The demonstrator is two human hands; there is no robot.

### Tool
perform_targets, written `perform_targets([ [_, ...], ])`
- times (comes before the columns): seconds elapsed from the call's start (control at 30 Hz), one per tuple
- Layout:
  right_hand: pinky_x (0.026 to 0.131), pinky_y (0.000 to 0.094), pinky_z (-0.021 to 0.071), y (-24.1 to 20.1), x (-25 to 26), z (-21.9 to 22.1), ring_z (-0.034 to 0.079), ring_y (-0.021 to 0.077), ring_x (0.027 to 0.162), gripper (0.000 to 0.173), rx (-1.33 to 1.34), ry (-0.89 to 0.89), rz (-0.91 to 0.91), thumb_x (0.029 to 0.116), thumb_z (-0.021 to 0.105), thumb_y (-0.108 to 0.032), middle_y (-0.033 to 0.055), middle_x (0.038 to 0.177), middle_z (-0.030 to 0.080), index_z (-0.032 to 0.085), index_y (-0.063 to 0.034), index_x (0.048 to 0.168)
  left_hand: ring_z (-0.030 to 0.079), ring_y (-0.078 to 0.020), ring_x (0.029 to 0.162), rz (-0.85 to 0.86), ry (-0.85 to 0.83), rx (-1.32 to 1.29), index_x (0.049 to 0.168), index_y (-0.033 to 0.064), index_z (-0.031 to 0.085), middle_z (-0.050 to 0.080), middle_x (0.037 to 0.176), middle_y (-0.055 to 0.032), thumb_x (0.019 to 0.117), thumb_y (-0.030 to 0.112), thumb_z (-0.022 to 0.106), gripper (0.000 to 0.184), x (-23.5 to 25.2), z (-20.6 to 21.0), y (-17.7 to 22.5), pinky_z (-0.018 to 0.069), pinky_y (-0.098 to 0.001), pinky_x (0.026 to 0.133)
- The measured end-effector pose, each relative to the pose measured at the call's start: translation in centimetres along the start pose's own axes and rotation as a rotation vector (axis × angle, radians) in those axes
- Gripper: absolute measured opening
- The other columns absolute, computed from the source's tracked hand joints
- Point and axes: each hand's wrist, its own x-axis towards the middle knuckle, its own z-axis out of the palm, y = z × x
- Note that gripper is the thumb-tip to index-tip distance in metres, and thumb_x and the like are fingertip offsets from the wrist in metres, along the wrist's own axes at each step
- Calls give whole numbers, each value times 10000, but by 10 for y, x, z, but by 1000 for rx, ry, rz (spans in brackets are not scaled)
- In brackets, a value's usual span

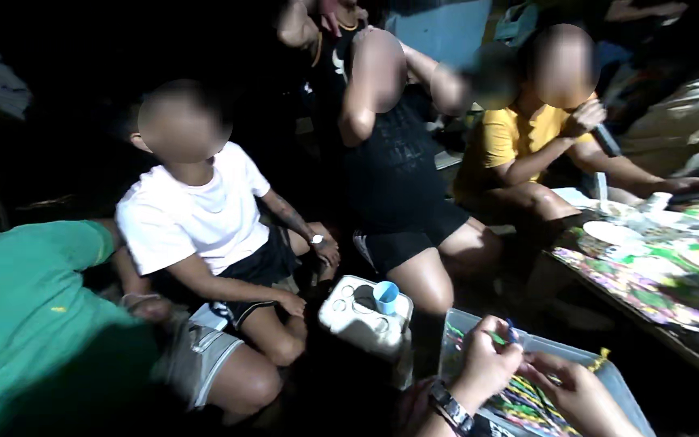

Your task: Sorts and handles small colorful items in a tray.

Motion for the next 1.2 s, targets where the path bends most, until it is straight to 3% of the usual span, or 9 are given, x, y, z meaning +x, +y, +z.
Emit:
perform_targets([
  [0.1, 860, 494, 572, 0, -7, -5, 715, 257, 869, 162, 50, 84, 45, 940, 716, -123, 144, 924, 740, 740, 18, 1015, 644, -131, 901, -14, -43, 11, 1146, -63, 612, 657, 1028, -115, 935, 32, 620, 232, -1, 12, -2, 553, -311, 828],
  [0.23, 830, 420, 573, 0, -4, -14, 688, 198, 836, 191, 167, 55, 127, 929, 736, -139, 110, 918, 702, 685, 8, 1039, 677, -128, 837, 17, -46, 2, 1100, -62, 630, 684, 961, -103, 925, 4, 640, 188, -4, 20, -2, 584, -313, 800],
  [0.3, 890, 426, 566, 1, -5, -18, 697, 213, 907, 215, 184, 1, 128, 974, 691, -168, 130, 999, 713, 689, 3, 1105, 677, -116, 834, 34, -43, 14, 1121, -59, 624, 683, 961, -92, 929, 3, 637, 203, -4, 22, -1, 586, -302, 796],
  [0.47, 1037, 555, 474, 0, 1, -14, 676, 339, 1115, 326, 52, -180, 112, 1072, 534, -230, 214, 1163, 714, 697, 0, 1237, 653, -136, 879, 94, -25, 176, 1105, -69, 652, 682, 990, -120, 913, 14, 658, 209, -5, 10, -6, 552, -321, 827],
  [0.8, 892, 467, 554, -1, 35, 29, 701, 256, 903, 182, 143, -61, 38, 960, 687, -94, 174, 975, 730, 721, 52, 1064, 653, -160, 935, -14, -5, 75, 1165, -75, 623, 673, 1045, -136, 917, 10, 674, 267, -1, -30, -24, 549, -343, 888],
  [0.9, 827, 435, 574, -5, 46, 42, 688, 217, 834, 172, 203, -58, -21, 920, 717, -65, 160, 923, 714, 696, 72, 1022, 647, -141, 853, -14, 33, -20, 1152, -72, 622, 675, 986, -115, 922, 12, 668, 249, 1, -47, -28, 556, -330, 817],
  [1.0, 873, 428, 561, -6, 54, 49, 683, 209, 899, 203, 233, -111, -45, 981, 647, -101, 164, 993, 709, 692, 70, 1081, 641, -89, 776, 19, 87, -138, 1092, -45, 632, 681, 917, -61, 917, 0, 659, 183, 5, -57, -36, 554, -276, 739],
  [1.07, 949, 448, 545, -2, 58, 54, 696, 227, 990, 267, 227, -162, -74, 1037, 560, -143, 174, 1064, 725, 693, 64, 1141, 638, -74, 809, 51, 138, -162, 1076, -44, 637, 681, 947, -57, 909, -9, 665, 173, 6, -63, -37, 551, -257, 744],
  [1.2, 936, 407, 557, -4, 64, 60, 704, 180, 957, 253, 251, -190, -70, 1040, 541, -125, 137, 1014, 738, 708, 54, 1101, 650, -94, 837, 49, 167, -154, 1105, -58, 620, 677, 970, -85, 898, 12, 682, 226, 11, -71, -39, 567, -280, 768],
])
